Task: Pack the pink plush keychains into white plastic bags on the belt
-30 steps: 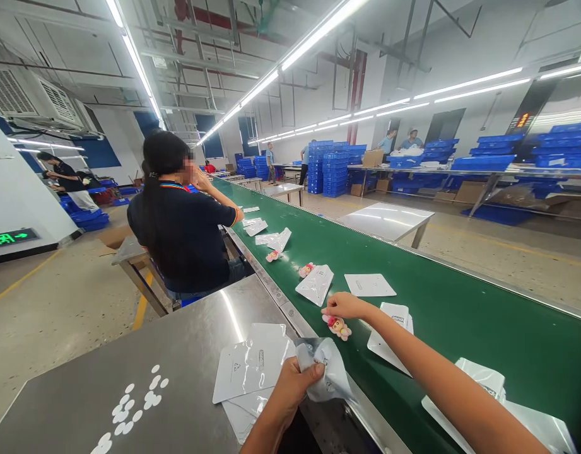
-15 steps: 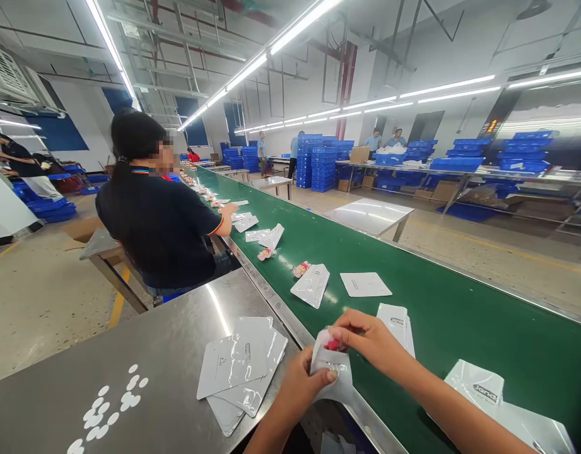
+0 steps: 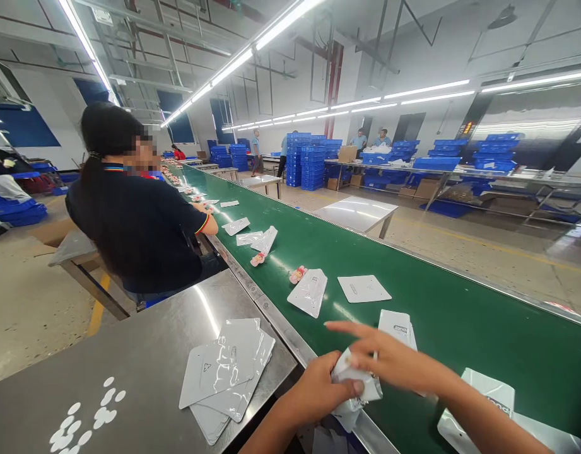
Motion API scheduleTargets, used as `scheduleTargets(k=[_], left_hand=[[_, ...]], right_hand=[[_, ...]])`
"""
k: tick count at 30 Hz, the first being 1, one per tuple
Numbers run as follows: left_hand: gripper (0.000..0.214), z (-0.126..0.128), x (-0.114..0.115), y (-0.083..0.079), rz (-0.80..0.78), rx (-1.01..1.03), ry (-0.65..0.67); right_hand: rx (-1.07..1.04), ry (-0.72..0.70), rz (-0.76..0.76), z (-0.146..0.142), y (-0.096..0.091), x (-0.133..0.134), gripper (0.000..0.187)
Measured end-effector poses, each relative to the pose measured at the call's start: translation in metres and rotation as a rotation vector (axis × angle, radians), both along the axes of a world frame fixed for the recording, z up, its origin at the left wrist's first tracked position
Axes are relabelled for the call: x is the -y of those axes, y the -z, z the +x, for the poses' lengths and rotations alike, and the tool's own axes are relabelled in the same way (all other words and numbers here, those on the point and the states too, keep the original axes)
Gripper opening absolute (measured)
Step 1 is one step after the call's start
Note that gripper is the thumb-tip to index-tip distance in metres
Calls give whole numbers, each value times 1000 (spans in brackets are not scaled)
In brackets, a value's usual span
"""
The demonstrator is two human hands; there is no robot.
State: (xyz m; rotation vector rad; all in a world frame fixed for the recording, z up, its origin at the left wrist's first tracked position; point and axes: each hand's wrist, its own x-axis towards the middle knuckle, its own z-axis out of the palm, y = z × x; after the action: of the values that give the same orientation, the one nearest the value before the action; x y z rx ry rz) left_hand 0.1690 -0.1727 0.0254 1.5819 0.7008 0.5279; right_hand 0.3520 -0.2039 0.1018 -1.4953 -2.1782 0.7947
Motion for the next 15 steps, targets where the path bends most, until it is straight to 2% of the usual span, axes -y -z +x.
scheduleTargets(k=[2, 3, 5, 7, 10, 12, 15], left_hand=[[22, -1, -8, -12, 6, 2, -37], [22, -1, -13, -18, 10, 38, -79], [22, 0, -23, -26, 7, 148, -175], [25, 5, -31, -27, 2, 238, -251], [28, 23, -40, -13, -6, 232, -219], [26, 39, -43, -1, 10, 170, -155], [28, 64, -46, 15, 63, 74, -150]], right_hand=[[24, 229, 90, 26, 6, -30, 45], [116, 388, 152, 40, 12, -47, 46], [435, 550, 117, 62, 30, -78, 49], [659, 589, 52, 73, 51, -101, 55], [744, 607, 16, 70, 77, -113, 52], [768, 593, 13, 63, 85, -113, 41], [791, 539, 5, 61, 81, -109, 27]])
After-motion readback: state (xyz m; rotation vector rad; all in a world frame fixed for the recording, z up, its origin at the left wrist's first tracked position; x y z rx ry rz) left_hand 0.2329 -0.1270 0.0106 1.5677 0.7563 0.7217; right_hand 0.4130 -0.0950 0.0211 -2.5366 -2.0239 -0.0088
